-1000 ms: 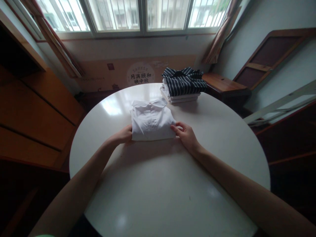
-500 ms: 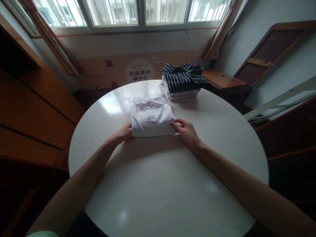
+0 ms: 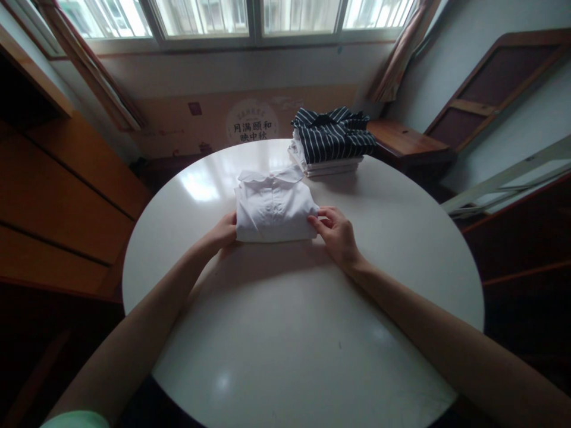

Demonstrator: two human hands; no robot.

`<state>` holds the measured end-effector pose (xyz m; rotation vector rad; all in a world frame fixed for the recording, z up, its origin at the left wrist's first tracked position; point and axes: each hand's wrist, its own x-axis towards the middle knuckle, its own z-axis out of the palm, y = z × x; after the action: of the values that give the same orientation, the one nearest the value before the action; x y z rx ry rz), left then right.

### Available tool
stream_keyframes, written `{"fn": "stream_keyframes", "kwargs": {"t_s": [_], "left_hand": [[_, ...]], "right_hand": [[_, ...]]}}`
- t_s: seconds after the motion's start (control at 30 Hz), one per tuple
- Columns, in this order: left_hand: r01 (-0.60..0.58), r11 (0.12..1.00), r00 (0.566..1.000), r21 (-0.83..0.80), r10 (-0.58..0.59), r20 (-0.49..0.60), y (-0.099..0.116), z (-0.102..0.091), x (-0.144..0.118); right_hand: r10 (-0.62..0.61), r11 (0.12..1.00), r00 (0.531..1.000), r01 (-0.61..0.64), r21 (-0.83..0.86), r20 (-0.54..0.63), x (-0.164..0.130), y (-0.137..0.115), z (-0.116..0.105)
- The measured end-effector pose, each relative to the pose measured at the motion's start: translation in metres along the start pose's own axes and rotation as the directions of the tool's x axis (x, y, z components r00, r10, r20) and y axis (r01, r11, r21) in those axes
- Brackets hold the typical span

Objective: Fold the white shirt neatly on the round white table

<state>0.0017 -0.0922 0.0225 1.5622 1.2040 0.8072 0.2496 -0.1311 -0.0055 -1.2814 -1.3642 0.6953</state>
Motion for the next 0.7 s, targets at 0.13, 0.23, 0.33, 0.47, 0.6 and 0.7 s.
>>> {"fn": "stream_keyframes", "kwargs": {"t_s": [0.13,0.23,0.33,0.47,0.6,0.7], "left_hand": [[0.006,0.998,0.997,-0.057,-0.001,0.071,0.0,-0.004,-0.002],[0.028,0.995,0.996,-0.097,-0.02,0.086,0.0,-0.006,-0.002],[0.056,0.996,0.997,-0.067,-0.053,0.048,0.0,-0.004,-0.002],[0.058,0.998,0.998,-0.022,-0.058,-0.023,0.001,-0.001,0.0],[0.022,0.995,0.997,-0.098,-0.029,-0.074,-0.002,0.001,0.002],[0.024,0.985,0.995,-0.173,-0.041,-0.095,-0.002,0.003,0.001]], "right_hand": [[0.12,0.989,0.992,-0.124,0.08,0.046,0.002,-0.003,-0.003],[0.183,0.972,0.978,-0.195,0.133,0.099,0.005,-0.004,-0.005],[0.213,0.962,0.965,-0.235,0.143,0.152,0.005,-0.007,-0.006],[0.25,0.935,0.943,-0.294,0.196,0.221,0.002,-0.014,-0.006],[0.267,0.9,0.924,-0.341,0.272,0.274,-0.001,-0.021,-0.005],[0.262,0.885,0.915,-0.354,0.301,0.307,-0.002,-0.022,-0.004]]}}
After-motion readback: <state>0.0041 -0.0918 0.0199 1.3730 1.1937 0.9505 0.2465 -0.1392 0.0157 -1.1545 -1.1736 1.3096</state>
